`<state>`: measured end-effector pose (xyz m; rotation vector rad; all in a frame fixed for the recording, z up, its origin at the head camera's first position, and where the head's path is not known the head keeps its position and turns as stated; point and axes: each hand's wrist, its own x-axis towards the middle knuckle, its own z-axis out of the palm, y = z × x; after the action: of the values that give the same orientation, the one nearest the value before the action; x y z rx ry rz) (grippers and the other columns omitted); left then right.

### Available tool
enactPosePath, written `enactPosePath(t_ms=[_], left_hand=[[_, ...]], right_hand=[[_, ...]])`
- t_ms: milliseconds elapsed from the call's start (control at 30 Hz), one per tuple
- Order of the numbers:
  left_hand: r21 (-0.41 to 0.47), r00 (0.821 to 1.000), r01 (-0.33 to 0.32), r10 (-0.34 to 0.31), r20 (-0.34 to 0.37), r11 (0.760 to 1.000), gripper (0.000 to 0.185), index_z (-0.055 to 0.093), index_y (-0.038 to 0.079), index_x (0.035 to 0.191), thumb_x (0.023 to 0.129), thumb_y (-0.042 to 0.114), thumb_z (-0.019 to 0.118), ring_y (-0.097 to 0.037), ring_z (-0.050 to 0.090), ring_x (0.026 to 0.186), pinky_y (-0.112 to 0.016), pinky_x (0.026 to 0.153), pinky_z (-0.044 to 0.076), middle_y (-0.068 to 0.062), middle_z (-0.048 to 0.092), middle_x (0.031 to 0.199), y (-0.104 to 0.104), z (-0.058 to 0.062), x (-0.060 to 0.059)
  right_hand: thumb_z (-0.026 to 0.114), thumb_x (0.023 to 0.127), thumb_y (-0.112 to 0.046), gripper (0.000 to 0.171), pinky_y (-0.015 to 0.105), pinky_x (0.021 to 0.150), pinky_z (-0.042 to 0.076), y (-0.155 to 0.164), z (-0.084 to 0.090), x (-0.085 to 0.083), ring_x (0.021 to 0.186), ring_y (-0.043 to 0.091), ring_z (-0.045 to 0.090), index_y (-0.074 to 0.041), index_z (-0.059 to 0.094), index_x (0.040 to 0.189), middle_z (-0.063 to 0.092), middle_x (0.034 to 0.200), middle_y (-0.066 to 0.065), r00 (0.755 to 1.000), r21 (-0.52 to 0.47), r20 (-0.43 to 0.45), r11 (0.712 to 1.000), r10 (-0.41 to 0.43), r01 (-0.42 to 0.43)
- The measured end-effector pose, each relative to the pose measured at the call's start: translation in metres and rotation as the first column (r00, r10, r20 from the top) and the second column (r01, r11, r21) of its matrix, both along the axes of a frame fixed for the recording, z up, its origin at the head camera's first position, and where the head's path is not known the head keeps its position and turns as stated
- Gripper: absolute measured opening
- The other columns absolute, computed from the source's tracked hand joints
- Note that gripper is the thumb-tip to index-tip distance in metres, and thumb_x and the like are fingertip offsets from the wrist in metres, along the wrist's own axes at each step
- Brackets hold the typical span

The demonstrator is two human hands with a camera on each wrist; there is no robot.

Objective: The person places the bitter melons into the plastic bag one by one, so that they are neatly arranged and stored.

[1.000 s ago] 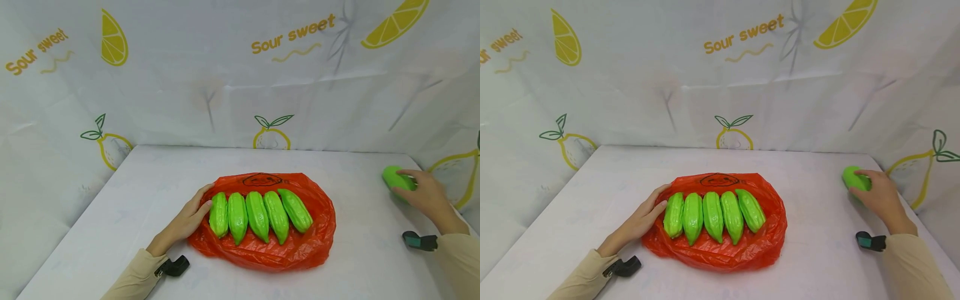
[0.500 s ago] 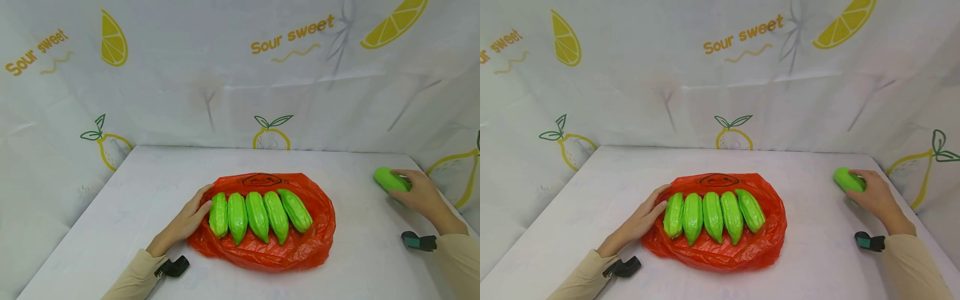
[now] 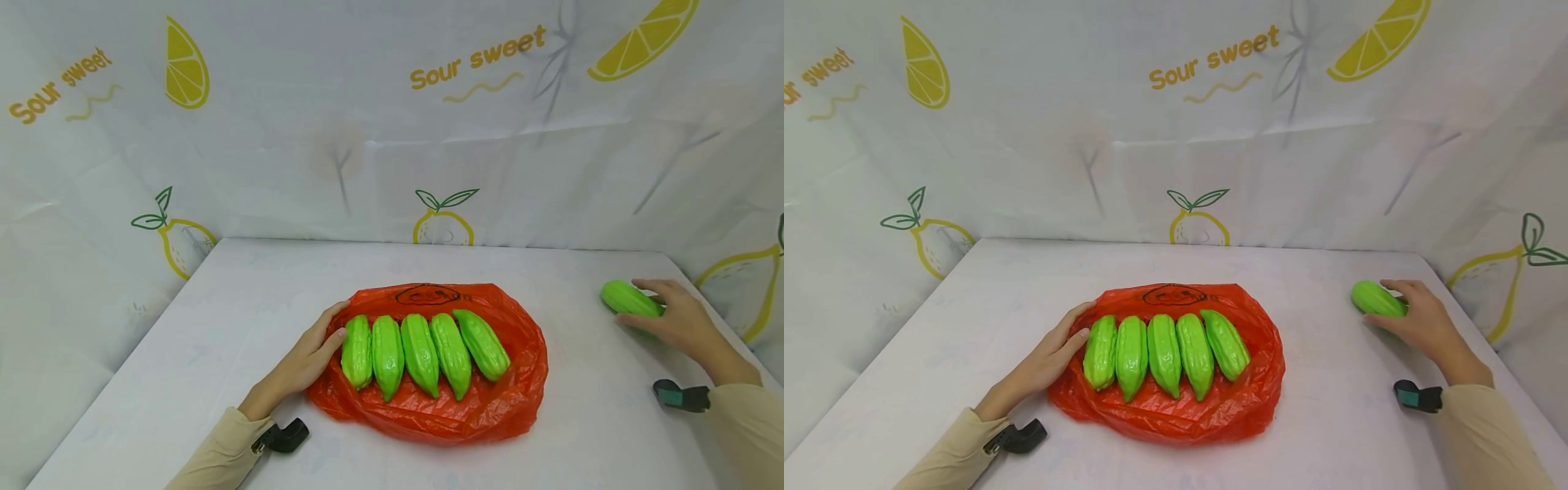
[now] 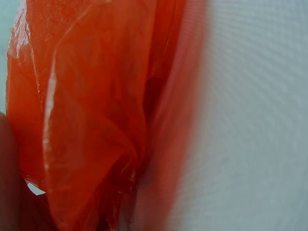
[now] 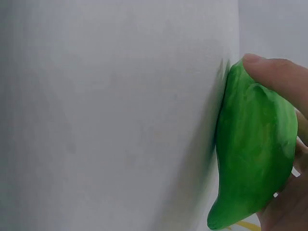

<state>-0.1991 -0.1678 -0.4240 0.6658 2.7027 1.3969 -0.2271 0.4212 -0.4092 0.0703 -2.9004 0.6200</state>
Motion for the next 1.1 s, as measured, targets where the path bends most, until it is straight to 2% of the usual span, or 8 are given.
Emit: enactPosePath(t_ms=[467,767,1100], left_hand=[[-0.008,1.0,-0.002,0.002,-0.005,1.0,0.05,0.031,0.015,0.154,0.107,0.027,0.043,-0.034,0.039,0.143,-0.057,0.117,0.03,-0.014,0.041,0.155,-0.001,0.0,0.0],[-0.017,1.0,0.0,0.0,-0.026,1.0,0.049,0.032,0.013,0.153,0.107,0.025,0.042,-0.036,0.038,0.143,-0.06,0.116,0.029,-0.015,0.041,0.155,0.0,0.0,0.001],[-0.016,1.0,-0.003,0.003,-0.022,1.0,0.049,0.031,0.014,0.154,0.107,0.026,0.042,-0.035,0.038,0.144,-0.059,0.117,0.029,-0.014,0.041,0.155,-0.001,-0.003,-0.001]], right_hand=[[0.073,0.089,-0.035,0.078,0.066,0.08,0.041,-0.005,0.006,0.002,0.108,0.059,0.044,0.012,0.038,0.14,0.041,0.129,0.048,0.997,0.015,0.075,1.0,-0.009,0.008],[0.075,0.088,-0.03,0.074,0.06,0.074,0.042,-0.014,0.012,0.001,0.1,0.053,0.049,0.01,0.04,0.139,0.044,0.126,0.044,0.999,0.018,0.032,1.0,0.008,-0.009],[0.08,0.084,-0.026,0.069,0.04,0.067,0.04,-0.027,0.021,-0.001,0.093,0.046,0.054,0.008,0.048,0.135,0.053,0.119,0.041,0.997,0.026,-0.051,0.998,0.056,-0.054]])
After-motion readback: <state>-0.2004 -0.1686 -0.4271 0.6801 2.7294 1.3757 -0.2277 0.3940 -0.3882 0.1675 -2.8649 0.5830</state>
